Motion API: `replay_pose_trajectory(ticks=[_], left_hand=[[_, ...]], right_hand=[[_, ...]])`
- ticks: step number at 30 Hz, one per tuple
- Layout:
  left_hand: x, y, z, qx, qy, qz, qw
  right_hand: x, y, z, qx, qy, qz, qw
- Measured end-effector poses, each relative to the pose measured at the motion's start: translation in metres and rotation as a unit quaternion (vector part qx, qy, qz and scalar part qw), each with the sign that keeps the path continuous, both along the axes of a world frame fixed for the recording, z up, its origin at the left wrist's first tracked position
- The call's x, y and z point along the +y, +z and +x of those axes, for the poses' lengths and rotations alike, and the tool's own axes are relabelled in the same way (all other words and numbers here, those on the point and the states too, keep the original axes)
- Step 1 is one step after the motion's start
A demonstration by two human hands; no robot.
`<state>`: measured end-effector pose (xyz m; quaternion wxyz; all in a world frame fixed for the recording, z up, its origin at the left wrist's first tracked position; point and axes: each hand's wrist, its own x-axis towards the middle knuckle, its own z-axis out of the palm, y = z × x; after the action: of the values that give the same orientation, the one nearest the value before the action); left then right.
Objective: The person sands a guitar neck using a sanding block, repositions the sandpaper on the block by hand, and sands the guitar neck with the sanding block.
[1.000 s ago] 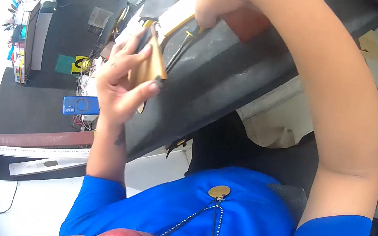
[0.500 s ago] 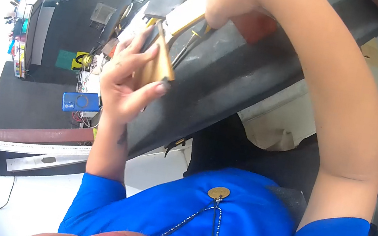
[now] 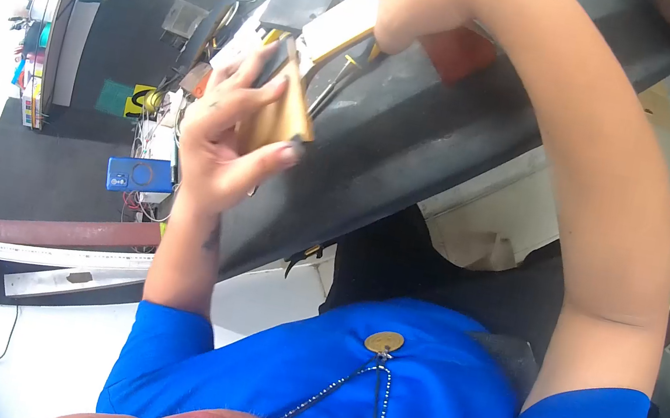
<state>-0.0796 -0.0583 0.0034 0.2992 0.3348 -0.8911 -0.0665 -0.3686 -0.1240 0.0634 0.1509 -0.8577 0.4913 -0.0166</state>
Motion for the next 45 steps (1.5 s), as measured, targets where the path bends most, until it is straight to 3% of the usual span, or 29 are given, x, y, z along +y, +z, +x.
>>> replay_pose_trajectory(ticks=[3,4,7,8,11,12,13,15,17,18,22,25,27,30,33,35,37,40,43,45], left_hand=[[-0.022,-0.007,0.014,0.045,0.100,0.059,0.992],[-0.021,-0.007,0.000,0.063,0.089,0.043,0.993],[0.005,0.000,-0.005,-0.023,0.007,-0.026,0.999],[0.000,-0.004,0.008,0.020,-0.001,0.014,1.000],[-0.018,-0.006,0.008,0.033,0.112,0.053,0.992],[-0.015,-0.008,-0.004,0.045,0.080,0.025,0.996],[-0.003,0.001,-0.014,-0.029,0.042,-0.041,0.998],[0.001,0.000,0.001,-0.016,0.011,-0.023,1.000],[-0.011,0.001,0.010,0.026,0.128,0.080,0.988],[-0.018,-0.002,0.002,0.035,0.149,0.061,0.986],[0.003,-0.001,-0.005,-0.005,0.024,-0.025,0.999],[-0.015,0.000,0.002,0.035,0.155,0.073,0.985],[-0.011,-0.003,-0.016,0.003,0.076,-0.038,0.996],[0.004,0.003,-0.002,-0.037,0.032,-0.025,0.998],[-0.016,-0.005,-0.003,0.049,0.149,0.041,0.987],[-0.001,0.000,-0.022,-0.008,0.060,-0.042,0.997],[0.006,-0.001,-0.011,-0.008,0.029,-0.039,0.999],[-0.017,0.000,-0.005,0.066,0.159,0.075,0.982],[0.003,0.000,-0.025,-0.033,0.070,-0.078,0.994],[0.007,-0.001,-0.016,0.001,0.076,-0.032,0.997]], right_hand=[[0.001,-0.002,0.000,0.010,-0.017,-0.016,1.000],[0.000,-0.001,0.003,0.009,-0.011,-0.013,1.000],[-0.001,-0.002,0.003,0.007,-0.005,-0.007,1.000],[-0.001,-0.002,0.000,0.008,-0.006,-0.008,1.000],[0.003,0.001,0.008,0.008,-0.019,0.004,1.000],[0.008,0.009,0.010,0.005,-0.031,0.029,0.999],[0.007,0.009,0.009,0.006,-0.033,0.025,0.999],[0.003,0.001,0.006,0.008,-0.022,-0.007,1.000],[0.000,-0.003,-0.002,0.004,-0.010,-0.010,1.000],[-0.001,0.003,-0.003,-0.001,0.003,0.018,1.000],[0.001,0.002,0.004,0.014,-0.016,0.001,1.000],[0.001,0.002,0.005,0.014,-0.022,0.005,1.000],[0.002,0.002,0.007,0.005,-0.017,0.005,1.000],[0.001,0.001,0.004,0.010,-0.019,0.001,1.000],[0.004,-0.001,0.004,0.009,-0.020,0.000,1.000],[0.001,0.003,0.007,0.007,-0.018,-0.005,1.000],[0.001,0.002,0.004,0.011,-0.018,-0.003,1.000],[-0.001,-0.001,0.004,0.011,-0.007,-0.010,1.000],[-0.004,-0.001,0.000,-0.005,0.012,0.001,1.000],[-0.002,-0.002,0.002,0.003,-0.006,-0.006,1.000]])
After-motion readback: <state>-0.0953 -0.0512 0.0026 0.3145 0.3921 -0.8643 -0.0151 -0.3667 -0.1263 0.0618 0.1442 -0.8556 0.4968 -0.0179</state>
